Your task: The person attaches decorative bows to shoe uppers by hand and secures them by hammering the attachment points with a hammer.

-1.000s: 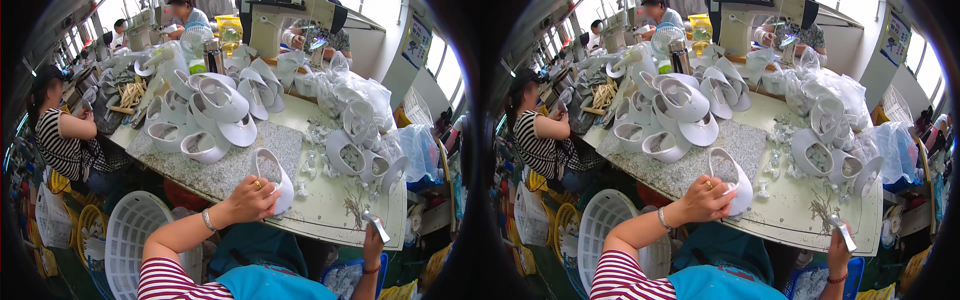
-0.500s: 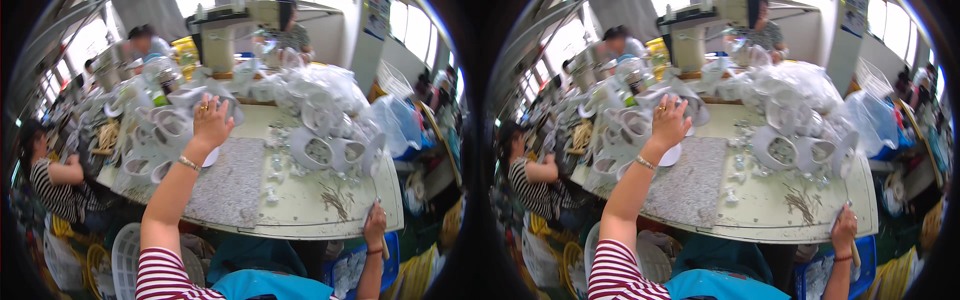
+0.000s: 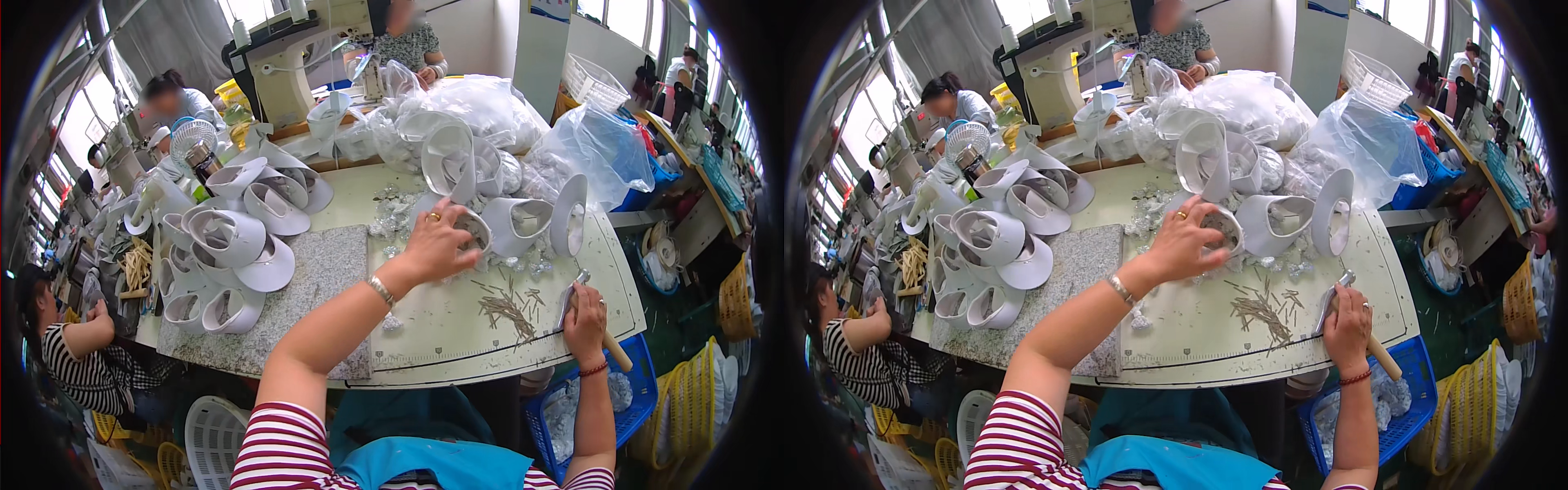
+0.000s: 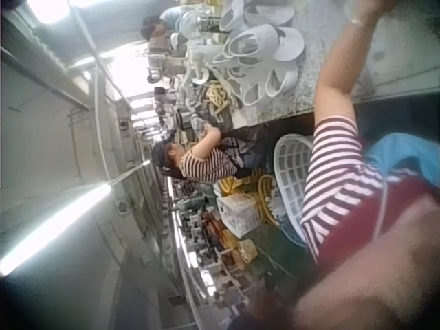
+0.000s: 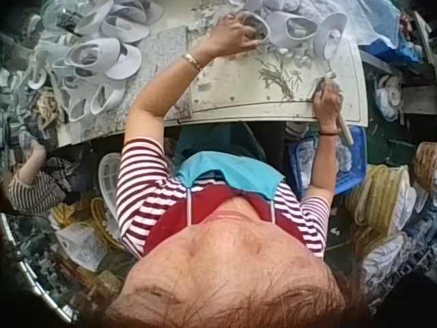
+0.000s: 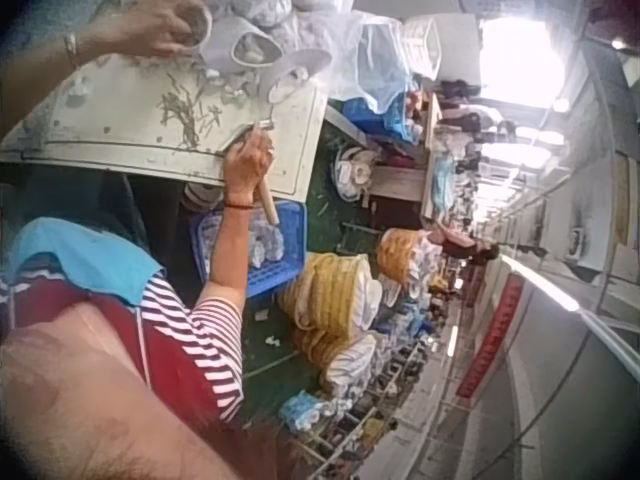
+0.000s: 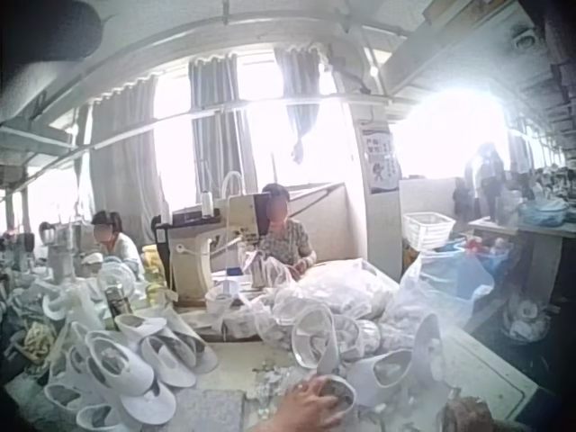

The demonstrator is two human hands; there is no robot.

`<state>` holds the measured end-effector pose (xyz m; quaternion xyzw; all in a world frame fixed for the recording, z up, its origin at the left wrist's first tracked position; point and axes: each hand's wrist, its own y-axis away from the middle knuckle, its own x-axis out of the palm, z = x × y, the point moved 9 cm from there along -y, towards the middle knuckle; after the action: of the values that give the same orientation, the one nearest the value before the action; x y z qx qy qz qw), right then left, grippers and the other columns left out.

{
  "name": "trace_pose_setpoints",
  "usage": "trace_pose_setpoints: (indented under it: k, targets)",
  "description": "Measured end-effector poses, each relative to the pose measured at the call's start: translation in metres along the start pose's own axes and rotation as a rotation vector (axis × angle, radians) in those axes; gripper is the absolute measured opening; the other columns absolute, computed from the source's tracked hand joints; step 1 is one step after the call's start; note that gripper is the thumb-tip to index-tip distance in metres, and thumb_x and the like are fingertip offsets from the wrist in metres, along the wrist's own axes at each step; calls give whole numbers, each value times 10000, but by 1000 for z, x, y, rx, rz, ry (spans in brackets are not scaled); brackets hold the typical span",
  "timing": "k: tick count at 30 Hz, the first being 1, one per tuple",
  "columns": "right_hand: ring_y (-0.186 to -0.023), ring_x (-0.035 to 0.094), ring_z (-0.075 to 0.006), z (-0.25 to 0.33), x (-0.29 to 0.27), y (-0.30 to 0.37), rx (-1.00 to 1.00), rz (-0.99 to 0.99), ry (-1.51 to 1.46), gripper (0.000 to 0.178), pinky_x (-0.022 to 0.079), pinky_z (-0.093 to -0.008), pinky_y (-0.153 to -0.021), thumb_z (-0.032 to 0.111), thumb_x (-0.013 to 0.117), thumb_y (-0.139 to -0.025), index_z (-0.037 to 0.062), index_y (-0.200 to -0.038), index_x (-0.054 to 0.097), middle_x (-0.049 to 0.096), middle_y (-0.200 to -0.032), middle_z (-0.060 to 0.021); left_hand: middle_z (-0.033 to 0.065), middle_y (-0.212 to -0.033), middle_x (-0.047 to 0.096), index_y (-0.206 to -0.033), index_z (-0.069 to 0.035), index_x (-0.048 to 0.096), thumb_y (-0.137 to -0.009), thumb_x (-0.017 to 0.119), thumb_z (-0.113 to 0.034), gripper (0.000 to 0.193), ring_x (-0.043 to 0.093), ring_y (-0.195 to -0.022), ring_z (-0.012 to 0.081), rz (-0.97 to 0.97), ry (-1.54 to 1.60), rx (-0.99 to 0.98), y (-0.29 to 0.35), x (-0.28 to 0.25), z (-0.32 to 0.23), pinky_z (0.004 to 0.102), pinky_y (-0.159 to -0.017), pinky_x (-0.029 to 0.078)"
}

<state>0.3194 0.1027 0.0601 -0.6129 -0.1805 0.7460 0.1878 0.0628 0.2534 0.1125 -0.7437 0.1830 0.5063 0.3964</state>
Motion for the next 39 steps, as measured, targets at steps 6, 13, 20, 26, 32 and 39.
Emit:
trace_pose_setpoints:
  k: [6,13,20,26,32,39]
  targets:
    - [-1080,522,-340,5,-5,-2,43,-65,-72,494,391,-443,-951,-42,509,-704,7,-1190,580,557,-1139,-155,66,-876,675,-929,-79,738,-804,679,-112,142,668,-823,213,-103,412,-31,17,-26,19,346,-777,507]
    - [-1050,528,-334,67,-27,1,-94,-192,-206,450,383,-434,-942,-44,556,-684,23,-1125,619,569,-1101,-148,14,-876,673,-979,36,696,-800,640,7,189,610,-844,81,-377,1330,-303,74,-101,66,238,-785,494]
    - [-1048,546,-287,200,-17,-29,-408,-55,-383,488,405,-420,-939,-14,630,-714,65,-1194,588,560,-1155,-117,58,-834,662,-835,-28,670,-705,618,34,153,626,-793,187,-72,686,-113,124,-104,13,319,-778,488]
    - [-898,638,-276,244,-1,-80,-587,-88,-382,538,509,-400,-789,72,688,-779,73,-1289,516,560,-1183,-131,25,-825,626,-806,-99,653,-661,697,-35,165,621,-832,237,-134,181,205,141,-119,-46,373,-857,472]
    - [-870,643,-289,226,5,-106,-593,-84,-350,304,528,-392,-732,151,725,-804,60,-1044,562,602,-1008,-105,53,-814,609,-749,-73,607,-654,680,-15,134,645,-954,251,-189,22,185,173,-147,-40,389,-877,484]
    - [-869,648,-324,174,-12,-153,-406,-184,-184,283,528,-406,-744,113,730,-800,50,-1019,563,602,-1042,-110,72,-817,623,-722,-53,606,-660,628,27,103,626,-1046,302,-155,-24,-77,217,-150,27,425,-905,481]
